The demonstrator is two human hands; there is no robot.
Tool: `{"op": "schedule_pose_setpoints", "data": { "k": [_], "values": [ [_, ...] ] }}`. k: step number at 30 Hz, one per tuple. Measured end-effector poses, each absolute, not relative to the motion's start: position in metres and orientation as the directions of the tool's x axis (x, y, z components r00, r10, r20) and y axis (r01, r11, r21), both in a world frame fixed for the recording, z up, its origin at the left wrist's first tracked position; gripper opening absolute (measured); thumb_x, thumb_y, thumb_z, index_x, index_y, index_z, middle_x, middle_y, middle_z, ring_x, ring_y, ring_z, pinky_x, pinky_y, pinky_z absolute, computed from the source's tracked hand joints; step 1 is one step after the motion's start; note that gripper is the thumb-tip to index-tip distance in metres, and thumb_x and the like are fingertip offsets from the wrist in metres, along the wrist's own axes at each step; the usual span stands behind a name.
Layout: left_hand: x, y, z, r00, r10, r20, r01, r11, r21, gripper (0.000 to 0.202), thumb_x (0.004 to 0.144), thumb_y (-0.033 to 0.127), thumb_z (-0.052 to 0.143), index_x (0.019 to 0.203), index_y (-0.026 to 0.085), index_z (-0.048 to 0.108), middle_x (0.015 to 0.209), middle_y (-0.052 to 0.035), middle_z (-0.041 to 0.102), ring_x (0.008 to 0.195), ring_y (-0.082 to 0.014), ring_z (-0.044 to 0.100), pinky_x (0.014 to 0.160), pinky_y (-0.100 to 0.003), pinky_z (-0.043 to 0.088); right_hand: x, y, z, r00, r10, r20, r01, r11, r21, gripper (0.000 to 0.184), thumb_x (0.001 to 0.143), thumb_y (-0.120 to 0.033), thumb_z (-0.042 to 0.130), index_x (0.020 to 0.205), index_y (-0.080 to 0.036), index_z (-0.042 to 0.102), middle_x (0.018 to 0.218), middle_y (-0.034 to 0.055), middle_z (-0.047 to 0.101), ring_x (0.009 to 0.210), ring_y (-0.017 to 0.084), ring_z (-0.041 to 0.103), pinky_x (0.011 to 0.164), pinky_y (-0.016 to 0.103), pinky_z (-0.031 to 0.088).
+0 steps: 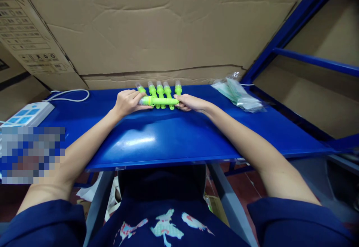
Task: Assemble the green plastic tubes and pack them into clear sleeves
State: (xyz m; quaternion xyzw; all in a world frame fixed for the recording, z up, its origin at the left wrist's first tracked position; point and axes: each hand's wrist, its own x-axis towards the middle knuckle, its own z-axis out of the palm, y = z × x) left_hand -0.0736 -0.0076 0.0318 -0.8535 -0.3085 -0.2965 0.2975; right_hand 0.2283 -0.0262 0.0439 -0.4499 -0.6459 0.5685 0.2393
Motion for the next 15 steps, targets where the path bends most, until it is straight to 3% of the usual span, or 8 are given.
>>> {"op": "schedule_pose_setpoints", "data": {
  "k": [4, 9, 12, 15],
  "values": [
    [-0.072, -0.008, 0.027, 0.595, 0.432, 0.678, 0.726, -0.65, -0.224, 0.073, 0.086, 0.083, 0.044, 0.098, 0.017, 0.073, 0.074, -0.0092, 0.075, 0.067, -0.0212, 0.071, 0.059, -0.029, 0.042, 0.223, -0.026, 0.041, -0.396, 0.898, -0.192, 0.245, -0.098, -0.965, 0.048, 0.109, -0.034, 0.03, 0.063, -0.02, 0.037, 0.047, -0.0093, 0.025, 0.038, 0.003, 0.017, 0.034, 0.014, 0.015],
    [-0.068, -0.01, 0.027, 0.586, 0.531, 0.612, 0.754, -0.635, -0.171, 0.076, 0.09, 0.081, 0.04, 0.106, 0.015, 0.072, 0.09, -0.012, 0.079, 0.078, -0.0253, 0.076, 0.057, -0.029, 0.04, 0.221, -0.026, 0.041, -0.39, 0.92, -0.049, 0.179, 0.024, -0.984, 0.052, 0.103, -0.057, 0.043, 0.067, -0.019, 0.046, 0.045, -0.0061, 0.035, 0.039, 0.006, 0.032, 0.038, 0.018, 0.031],
    [-0.067, -0.013, 0.03, 0.61, 0.575, 0.546, 0.763, -0.613, -0.206, 0.071, 0.094, 0.076, 0.04, 0.11, 0.014, 0.07, 0.098, -0.013, 0.079, 0.083, -0.0268, 0.076, 0.057, -0.029, 0.039, 0.22, -0.028, 0.041, -0.4, 0.914, 0.062, 0.246, 0.172, -0.954, 0.051, 0.097, -0.065, 0.05, 0.074, -0.02, 0.048, 0.052, -0.003, 0.048, 0.042, 0.008, 0.041, 0.042, 0.021, 0.036],
    [-0.064, -0.018, 0.033, 0.618, 0.63, 0.47, 0.776, -0.582, -0.241, 0.067, 0.098, 0.069, 0.037, 0.114, 0.013, 0.068, 0.104, -0.0144, 0.079, 0.082, -0.027, 0.076, 0.057, -0.029, 0.039, 0.216, -0.033, 0.042, -0.409, 0.877, 0.252, 0.468, 0.439, -0.767, 0.039, 0.093, -0.055, 0.063, 0.085, -0.018, 0.055, 0.065, -0.0004, 0.06, 0.051, 0.01, 0.049, 0.051, 0.022, 0.037]
  ]
}}
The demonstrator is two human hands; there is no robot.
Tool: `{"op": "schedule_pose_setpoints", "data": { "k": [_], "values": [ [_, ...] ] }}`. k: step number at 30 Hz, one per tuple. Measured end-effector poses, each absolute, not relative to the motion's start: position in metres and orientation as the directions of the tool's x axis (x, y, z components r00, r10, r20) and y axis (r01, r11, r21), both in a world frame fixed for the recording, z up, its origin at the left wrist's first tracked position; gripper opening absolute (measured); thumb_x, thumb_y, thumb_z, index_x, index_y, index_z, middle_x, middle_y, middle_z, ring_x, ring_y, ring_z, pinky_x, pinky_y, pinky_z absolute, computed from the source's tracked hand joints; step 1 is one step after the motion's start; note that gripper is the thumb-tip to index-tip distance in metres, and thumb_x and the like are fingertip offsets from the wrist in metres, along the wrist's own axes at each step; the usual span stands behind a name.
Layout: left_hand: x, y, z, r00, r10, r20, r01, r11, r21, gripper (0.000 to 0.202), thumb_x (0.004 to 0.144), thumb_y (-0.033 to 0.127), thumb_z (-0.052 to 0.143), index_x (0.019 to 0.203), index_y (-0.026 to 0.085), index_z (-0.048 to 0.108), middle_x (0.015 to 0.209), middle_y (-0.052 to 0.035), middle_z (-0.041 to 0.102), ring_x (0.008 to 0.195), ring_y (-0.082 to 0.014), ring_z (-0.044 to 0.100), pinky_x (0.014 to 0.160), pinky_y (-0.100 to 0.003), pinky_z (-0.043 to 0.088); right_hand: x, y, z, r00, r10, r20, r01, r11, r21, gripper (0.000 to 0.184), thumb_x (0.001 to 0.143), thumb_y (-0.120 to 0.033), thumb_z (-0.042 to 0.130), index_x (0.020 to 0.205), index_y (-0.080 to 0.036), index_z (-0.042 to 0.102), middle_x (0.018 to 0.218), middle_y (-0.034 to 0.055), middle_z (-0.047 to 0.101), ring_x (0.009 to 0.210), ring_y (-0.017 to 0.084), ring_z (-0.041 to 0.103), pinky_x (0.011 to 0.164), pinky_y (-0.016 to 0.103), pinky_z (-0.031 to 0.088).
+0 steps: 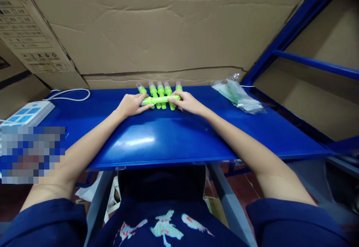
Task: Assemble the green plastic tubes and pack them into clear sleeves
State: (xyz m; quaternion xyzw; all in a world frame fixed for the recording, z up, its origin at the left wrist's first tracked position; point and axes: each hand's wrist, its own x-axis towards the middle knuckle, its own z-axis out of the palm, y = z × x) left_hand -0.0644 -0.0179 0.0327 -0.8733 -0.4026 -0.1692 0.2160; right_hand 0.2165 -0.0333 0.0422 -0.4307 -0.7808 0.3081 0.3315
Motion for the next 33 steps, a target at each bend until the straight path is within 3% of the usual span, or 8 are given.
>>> {"op": "schedule_pose_setpoints", "data": {
  "k": [2, 4, 8, 14, 17, 21, 25, 33],
  "values": [
    [-0.063, -0.02, 0.034, 0.616, 0.666, 0.421, 0.785, -0.56, -0.265, 0.065, 0.1, 0.065, 0.035, 0.116, 0.012, 0.068, 0.104, -0.015, 0.079, 0.08, -0.0273, 0.076, 0.056, -0.029, 0.038, 0.214, -0.038, 0.043, -0.436, 0.833, 0.341, 0.624, 0.553, -0.552, 0.031, 0.091, -0.047, 0.067, 0.088, -0.018, 0.058, 0.069, 0.0004, 0.062, 0.058, 0.013, 0.052, 0.057, 0.023, 0.034],
    [-0.063, -0.02, 0.034, 0.613, 0.694, 0.377, 0.79, -0.543, -0.284, 0.062, 0.101, 0.061, 0.033, 0.116, 0.012, 0.068, 0.1, -0.0152, 0.079, 0.078, -0.0274, 0.075, 0.056, -0.03, 0.038, 0.212, -0.043, 0.045, -0.489, 0.812, 0.32, 0.711, 0.583, -0.393, 0.032, 0.094, -0.048, 0.064, 0.084, -0.018, 0.058, 0.068, 0.0016, 0.062, 0.06, 0.014, 0.053, 0.058, 0.025, 0.03],
    [-0.065, -0.016, 0.032, 0.607, 0.707, 0.362, 0.794, -0.536, -0.285, 0.059, 0.101, 0.059, 0.033, 0.108, 0.014, 0.071, 0.089, -0.0149, 0.08, 0.071, -0.0263, 0.074, 0.055, -0.029, 0.036, 0.209, -0.049, 0.048, -0.518, 0.834, 0.189, 0.789, 0.551, -0.273, 0.041, 0.1, -0.054, 0.052, 0.083, -0.017, 0.059, 0.069, 0.0055, 0.063, 0.058, 0.016, 0.051, 0.057, 0.028, 0.025],
    [-0.067, -0.01, 0.028, 0.603, 0.66, 0.448, 0.792, -0.559, -0.244, 0.065, 0.099, 0.068, 0.03, 0.103, 0.017, 0.071, 0.087, -0.0144, 0.079, 0.07, -0.0243, 0.073, 0.053, -0.028, 0.033, 0.207, -0.05, 0.052, -0.489, 0.864, 0.122, 0.833, 0.503, -0.229, 0.044, 0.101, -0.054, 0.048, 0.083, -0.017, 0.061, 0.078, 0.0114, 0.067, 0.066, 0.021, 0.057, 0.057, 0.03, 0.025],
    [-0.069, -0.01, 0.026, 0.612, 0.626, 0.483, 0.775, -0.597, -0.209, 0.072, 0.099, 0.072, 0.023, 0.096, 0.017, 0.07, 0.084, -0.0145, 0.078, 0.069, -0.0241, 0.073, 0.051, -0.028, 0.03, 0.206, -0.052, 0.056, -0.484, 0.872, 0.076, 0.83, 0.485, -0.276, 0.047, 0.101, -0.054, 0.047, 0.074, -0.017, 0.057, 0.072, 0.0083, 0.063, 0.063, 0.018, 0.054, 0.057, 0.029, 0.026],
    [-0.07, -0.01, 0.026, 0.626, 0.587, 0.514, 0.761, -0.604, -0.237, 0.065, 0.101, 0.063, 0.025, 0.093, 0.017, 0.07, 0.078, -0.0115, 0.078, 0.06, -0.02, 0.069, 0.049, -0.028, 0.024, 0.205, -0.052, 0.057, -0.495, 0.867, 0.063, 0.799, 0.482, -0.359, 0.05, 0.101, -0.054, 0.045, 0.068, -0.017, 0.054, 0.065, 0.0036, 0.055, 0.059, 0.015, 0.048, 0.057, 0.027, 0.027],
    [-0.07, -0.012, 0.03, 0.616, 0.581, 0.532, 0.772, -0.581, -0.259, 0.057, 0.099, 0.059, 0.035, 0.094, 0.016, 0.071, 0.076, -0.0113, 0.078, 0.057, -0.0197, 0.067, 0.05, -0.029, 0.021, 0.206, -0.05, 0.053, -0.477, 0.872, 0.113, 0.793, 0.482, -0.373, 0.047, 0.099, -0.056, 0.048, 0.077, -0.016, 0.059, 0.068, 0.0032, 0.059, 0.061, 0.014, 0.051, 0.058, 0.026, 0.028],
    [-0.059, -0.019, 0.032, 0.619, 0.568, 0.543, 0.768, -0.582, -0.267, 0.056, 0.096, 0.063, 0.042, 0.091, 0.015, 0.07, 0.079, -0.0124, 0.078, 0.063, -0.0224, 0.07, 0.05, -0.03, 0.024, 0.207, -0.051, 0.048, -0.512, 0.833, 0.207, 0.815, 0.548, -0.189, 0.039, 0.099, -0.055, 0.053, 0.105, -0.017, 0.064, 0.098, 0.012, 0.073, 0.087, 0.026, 0.067, 0.062, 0.029, 0.031]
  ]
}}
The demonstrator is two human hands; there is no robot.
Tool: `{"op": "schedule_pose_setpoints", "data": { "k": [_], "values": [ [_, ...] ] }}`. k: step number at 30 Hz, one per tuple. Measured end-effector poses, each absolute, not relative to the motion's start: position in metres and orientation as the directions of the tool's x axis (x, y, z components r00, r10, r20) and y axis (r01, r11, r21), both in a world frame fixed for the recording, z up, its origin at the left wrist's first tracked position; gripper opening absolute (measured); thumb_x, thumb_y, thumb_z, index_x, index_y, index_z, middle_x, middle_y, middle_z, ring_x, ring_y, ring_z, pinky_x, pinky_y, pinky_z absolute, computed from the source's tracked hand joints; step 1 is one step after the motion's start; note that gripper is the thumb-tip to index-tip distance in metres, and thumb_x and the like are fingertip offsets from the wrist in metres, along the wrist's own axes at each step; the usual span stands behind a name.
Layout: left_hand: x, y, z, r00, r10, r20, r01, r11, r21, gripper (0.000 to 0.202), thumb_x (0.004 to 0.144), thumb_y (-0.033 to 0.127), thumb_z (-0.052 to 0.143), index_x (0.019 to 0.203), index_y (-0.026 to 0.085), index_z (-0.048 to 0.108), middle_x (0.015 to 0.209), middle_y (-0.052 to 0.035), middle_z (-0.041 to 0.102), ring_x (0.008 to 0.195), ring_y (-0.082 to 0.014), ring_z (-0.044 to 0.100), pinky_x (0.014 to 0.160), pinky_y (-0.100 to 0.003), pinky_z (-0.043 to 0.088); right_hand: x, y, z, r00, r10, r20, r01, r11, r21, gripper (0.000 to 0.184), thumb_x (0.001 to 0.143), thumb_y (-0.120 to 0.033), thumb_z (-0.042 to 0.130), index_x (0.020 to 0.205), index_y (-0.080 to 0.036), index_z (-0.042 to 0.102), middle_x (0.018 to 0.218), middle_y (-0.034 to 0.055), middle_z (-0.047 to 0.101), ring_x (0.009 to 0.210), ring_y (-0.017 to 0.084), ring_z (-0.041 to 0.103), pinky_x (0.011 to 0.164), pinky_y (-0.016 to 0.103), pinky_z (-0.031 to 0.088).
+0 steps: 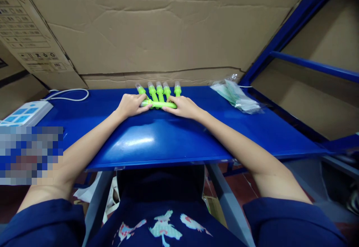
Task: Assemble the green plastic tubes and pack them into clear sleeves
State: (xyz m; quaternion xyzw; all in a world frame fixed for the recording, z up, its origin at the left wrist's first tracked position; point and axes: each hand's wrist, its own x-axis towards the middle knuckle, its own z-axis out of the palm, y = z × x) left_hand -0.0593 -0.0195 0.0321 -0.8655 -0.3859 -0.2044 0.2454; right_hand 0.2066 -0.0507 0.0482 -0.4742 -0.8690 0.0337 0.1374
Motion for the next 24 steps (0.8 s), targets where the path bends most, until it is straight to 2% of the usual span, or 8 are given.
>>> {"op": "schedule_pose_setpoints", "data": {
  "k": [5, 9, 13, 19, 22, 24],
  "values": [
    [-0.049, -0.025, 0.029, 0.674, 0.5, 0.544, 0.697, -0.673, -0.245, 0.064, 0.095, 0.072, 0.039, 0.091, 0.016, 0.071, 0.08, -0.0113, 0.076, 0.065, -0.0215, 0.07, 0.055, -0.029, 0.037, 0.202, -0.054, 0.042, -0.593, 0.783, 0.188, 0.752, 0.622, -0.217, 0.04, 0.099, -0.053, 0.055, 0.116, -0.018, 0.06, 0.106, 0.0145, 0.072, 0.095, 0.032, 0.069, 0.071, 0.034, 0.043],
    [-0.046, -0.026, 0.028, 0.713, 0.426, 0.557, 0.637, -0.726, -0.259, 0.069, 0.094, 0.076, 0.039, 0.1, 0.015, 0.07, 0.082, -0.0117, 0.076, 0.07, -0.0224, 0.071, 0.059, -0.029, 0.043, 0.201, -0.055, 0.038, -0.626, 0.757, 0.188, 0.717, 0.654, -0.242, 0.044, 0.097, -0.054, 0.056, 0.12, -0.017, 0.057, 0.112, 0.0182, 0.07, 0.101, 0.037, 0.069, 0.078, 0.04, 0.048],
    [-0.05, -0.021, 0.029, 0.7, 0.394, 0.596, 0.61, -0.763, -0.212, 0.069, 0.093, 0.074, 0.046, 0.112, 0.012, 0.067, 0.097, -0.017, 0.075, 0.089, -0.0271, 0.073, 0.077, -0.036, 0.052, 0.2, -0.052, 0.033, -0.59, 0.781, 0.205, 0.743, 0.624, -0.24, 0.046, 0.096, -0.056, 0.057, 0.121, -0.018, 0.055, 0.11, 0.0185, 0.069, 0.104, 0.039, 0.068, 0.08, 0.043, 0.05],
    [-0.053, -0.015, 0.027, 0.679, 0.377, 0.63, 0.593, -0.787, -0.168, 0.069, 0.092, 0.071, 0.05, 0.128, 0.012, 0.058, 0.123, -0.0218, 0.069, 0.117, -0.0326, 0.066, 0.097, -0.047, 0.052, 0.194, -0.051, 0.028, -0.58, 0.789, 0.203, 0.725, 0.613, -0.314, 0.021, 0.098, -0.035, 0.052, 0.111, -0.019, 0.056, 0.103, 0.015, 0.07, 0.096, 0.033, 0.068, 0.079, 0.04, 0.049],
    [-0.052, -0.015, 0.027, 0.619, 0.369, 0.693, 0.606, -0.786, -0.122, 0.077, 0.09, 0.072, 0.052, 0.144, 0.017, 0.046, 0.141, -0.0228, 0.058, 0.136, -0.0336, 0.054, 0.109, -0.051, 0.048, 0.196, -0.048, 0.034, -0.53, 0.81, 0.253, 0.738, 0.587, -0.334, 0.02, 0.094, -0.032, 0.054, 0.108, -0.019, 0.058, 0.1, 0.0138, 0.071, 0.09, 0.031, 0.067, 0.076, 0.037, 0.048],
    [-0.053, -0.015, 0.028, 0.563, 0.39, 0.729, 0.652, -0.751, -0.102, 0.077, 0.09, 0.072, 0.053, 0.147, 0.022, 0.041, 0.149, -0.0217, 0.05, 0.143, -0.0344, 0.047, 0.112, -0.054, 0.044, 0.206, -0.041, 0.041, -0.443, 0.849, 0.286, 0.787, 0.522, -0.329, 0.021, 0.089, -0.03, 0.058, 0.106, -0.018, 0.06, 0.097, 0.0127, 0.072, 0.087, 0.03, 0.066, 0.073, 0.035, 0.046]
  ]
}}
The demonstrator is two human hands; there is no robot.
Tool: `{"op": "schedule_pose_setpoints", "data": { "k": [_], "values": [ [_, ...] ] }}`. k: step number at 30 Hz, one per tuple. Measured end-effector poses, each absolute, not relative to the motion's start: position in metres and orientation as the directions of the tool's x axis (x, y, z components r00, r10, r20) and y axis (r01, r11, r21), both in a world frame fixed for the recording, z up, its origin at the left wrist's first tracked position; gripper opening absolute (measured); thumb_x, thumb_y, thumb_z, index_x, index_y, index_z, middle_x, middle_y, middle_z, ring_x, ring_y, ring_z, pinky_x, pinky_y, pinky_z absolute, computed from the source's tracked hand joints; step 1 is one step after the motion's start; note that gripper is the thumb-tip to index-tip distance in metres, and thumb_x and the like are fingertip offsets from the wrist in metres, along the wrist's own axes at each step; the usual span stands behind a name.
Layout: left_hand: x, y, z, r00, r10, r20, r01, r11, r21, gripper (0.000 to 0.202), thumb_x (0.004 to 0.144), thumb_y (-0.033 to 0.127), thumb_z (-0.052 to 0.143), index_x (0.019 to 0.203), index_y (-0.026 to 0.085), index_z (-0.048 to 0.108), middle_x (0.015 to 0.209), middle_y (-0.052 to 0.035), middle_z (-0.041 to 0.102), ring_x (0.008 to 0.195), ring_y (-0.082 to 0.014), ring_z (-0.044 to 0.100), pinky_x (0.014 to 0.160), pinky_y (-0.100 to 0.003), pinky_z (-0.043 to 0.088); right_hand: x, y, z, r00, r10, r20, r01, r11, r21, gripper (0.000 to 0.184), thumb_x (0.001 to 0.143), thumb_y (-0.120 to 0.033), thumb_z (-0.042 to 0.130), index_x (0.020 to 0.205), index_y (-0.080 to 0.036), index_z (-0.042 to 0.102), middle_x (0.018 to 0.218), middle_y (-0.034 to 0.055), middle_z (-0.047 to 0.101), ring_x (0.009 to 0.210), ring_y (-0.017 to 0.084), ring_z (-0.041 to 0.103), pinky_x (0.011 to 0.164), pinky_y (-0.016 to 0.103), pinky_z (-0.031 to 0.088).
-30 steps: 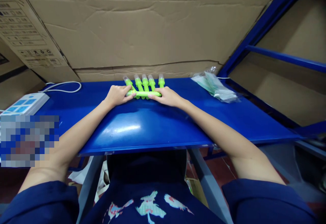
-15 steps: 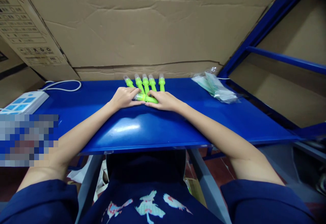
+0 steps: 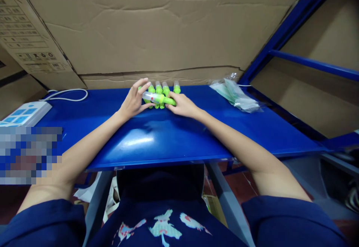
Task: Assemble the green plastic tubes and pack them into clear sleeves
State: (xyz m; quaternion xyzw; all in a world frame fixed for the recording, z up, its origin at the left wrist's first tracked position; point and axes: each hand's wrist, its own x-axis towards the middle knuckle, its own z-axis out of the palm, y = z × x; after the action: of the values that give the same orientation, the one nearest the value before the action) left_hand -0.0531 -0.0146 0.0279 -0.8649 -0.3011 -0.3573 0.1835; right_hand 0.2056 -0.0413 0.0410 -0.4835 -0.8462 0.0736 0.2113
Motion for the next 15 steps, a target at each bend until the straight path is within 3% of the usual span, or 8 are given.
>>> {"op": "schedule_pose_setpoints", "data": {
  "k": [4, 8, 13, 15],
  "values": [
    [-0.061, -0.01, 0.027, 0.505, 0.435, 0.746, 0.721, -0.687, -0.088, 0.065, 0.094, 0.065, 0.05, 0.144, 0.025, 0.042, 0.152, -0.0217, 0.045, 0.143, -0.0363, 0.045, 0.113, -0.057, 0.039, 0.244, -0.02, 0.057, -0.146, 0.938, 0.315, 0.916, 0.248, -0.315, 0.018, 0.085, -0.035, 0.061, 0.091, -0.018, 0.065, 0.094, 0.0146, 0.073, 0.09, 0.032, 0.068, 0.072, 0.035, 0.045],
    [-0.069, -0.003, 0.023, 0.525, 0.453, 0.72, 0.724, -0.682, -0.098, 0.055, 0.099, 0.056, 0.045, 0.141, 0.02, 0.043, 0.152, -0.0245, 0.044, 0.143, -0.0378, 0.044, 0.111, -0.055, 0.037, 0.299, -0.001, 0.061, 0.203, 0.885, 0.42, 0.962, -0.102, -0.252, 0.034, 0.088, -0.03, 0.06, 0.116, -0.011, 0.066, 0.11, 0.0256, 0.07, 0.103, 0.039, 0.067, 0.081, 0.042, 0.047],
    [-0.071, -0.001, 0.021, 0.526, 0.49, 0.695, 0.742, -0.664, -0.094, 0.051, 0.1, 0.054, 0.041, 0.137, 0.018, 0.047, 0.152, -0.0246, 0.044, 0.141, -0.0375, 0.045, 0.109, -0.053, 0.037, 0.352, 0.01, 0.054, 0.405, 0.825, 0.395, 0.914, -0.352, -0.201, 0.035, 0.089, -0.012, 0.057, 0.122, -0.005, 0.065, 0.125, 0.0303, 0.064, 0.113, 0.039, 0.065, 0.087, 0.043, 0.045],
    [-0.07, -0.002, 0.021, 0.531, 0.491, 0.69, 0.741, -0.664, -0.099, 0.05, 0.1, 0.053, 0.041, 0.135, 0.018, 0.048, 0.152, -0.0243, 0.045, 0.14, -0.0374, 0.046, 0.109, -0.052, 0.037, 0.364, 0.013, 0.05, 0.45, 0.8, 0.397, 0.893, -0.4, -0.206, 0.038, 0.092, -0.013, 0.056, 0.129, -0.003, 0.062, 0.129, 0.032, 0.06, 0.113, 0.037, 0.066, 0.085, 0.041, 0.043]
  ]
}}
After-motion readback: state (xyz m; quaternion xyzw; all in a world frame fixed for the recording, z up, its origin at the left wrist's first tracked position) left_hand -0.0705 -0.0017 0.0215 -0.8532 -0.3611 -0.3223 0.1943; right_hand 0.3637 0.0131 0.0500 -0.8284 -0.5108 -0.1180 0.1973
